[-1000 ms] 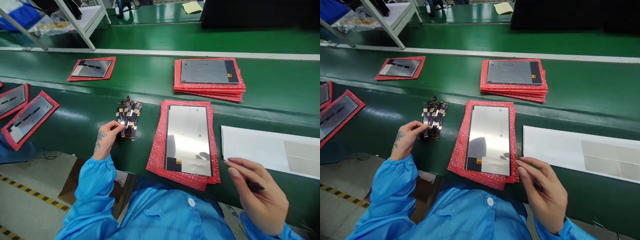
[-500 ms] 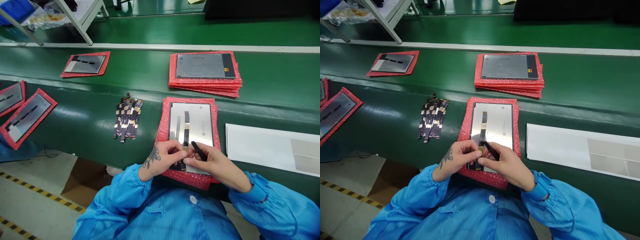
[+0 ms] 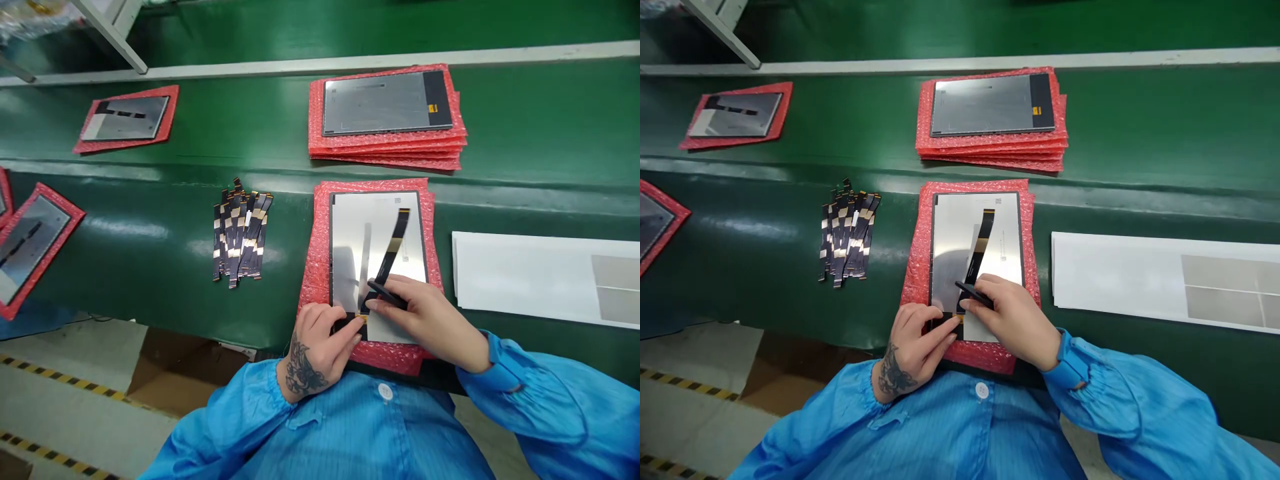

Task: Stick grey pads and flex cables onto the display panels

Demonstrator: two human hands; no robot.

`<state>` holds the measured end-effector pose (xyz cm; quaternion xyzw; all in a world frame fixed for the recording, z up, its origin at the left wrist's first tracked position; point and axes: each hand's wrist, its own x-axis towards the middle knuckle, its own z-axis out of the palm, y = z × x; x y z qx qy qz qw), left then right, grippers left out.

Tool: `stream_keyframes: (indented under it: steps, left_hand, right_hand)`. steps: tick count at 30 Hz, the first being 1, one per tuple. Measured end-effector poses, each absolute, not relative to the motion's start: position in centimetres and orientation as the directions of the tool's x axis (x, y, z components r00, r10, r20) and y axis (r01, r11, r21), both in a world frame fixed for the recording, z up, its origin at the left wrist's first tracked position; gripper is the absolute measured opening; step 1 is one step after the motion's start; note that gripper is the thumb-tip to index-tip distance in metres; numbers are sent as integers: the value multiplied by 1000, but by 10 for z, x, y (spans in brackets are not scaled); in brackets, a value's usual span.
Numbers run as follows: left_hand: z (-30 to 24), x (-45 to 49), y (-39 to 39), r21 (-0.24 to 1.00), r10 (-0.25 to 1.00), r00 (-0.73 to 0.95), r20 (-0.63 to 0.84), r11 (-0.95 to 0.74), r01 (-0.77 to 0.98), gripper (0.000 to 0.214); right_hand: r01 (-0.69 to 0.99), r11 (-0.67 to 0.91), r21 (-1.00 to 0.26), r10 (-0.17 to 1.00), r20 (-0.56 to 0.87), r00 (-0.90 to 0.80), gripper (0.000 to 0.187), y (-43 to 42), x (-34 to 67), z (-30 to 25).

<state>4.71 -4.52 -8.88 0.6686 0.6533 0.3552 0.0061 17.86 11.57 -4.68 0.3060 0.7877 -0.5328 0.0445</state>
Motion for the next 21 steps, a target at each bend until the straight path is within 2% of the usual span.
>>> stream_keyframes:
  steps: [8,15,21]
  left_hand:
    - [-93,45,-46,484,850,-85,521,-212,849,16]
    - [-94,45,-48,493,862,-83,499,-204,846,17]
    - [-92,45,-47,502,863,-92,496,-199,841,17]
  right_hand:
    - [501,358,-788,447,-327,-833,17,109,174,-46]
    - [493,368,-788,484,-291,-825,13,106,177,-54]
    - [468,376,-800,504,-247,-828,20,105,178,-55]
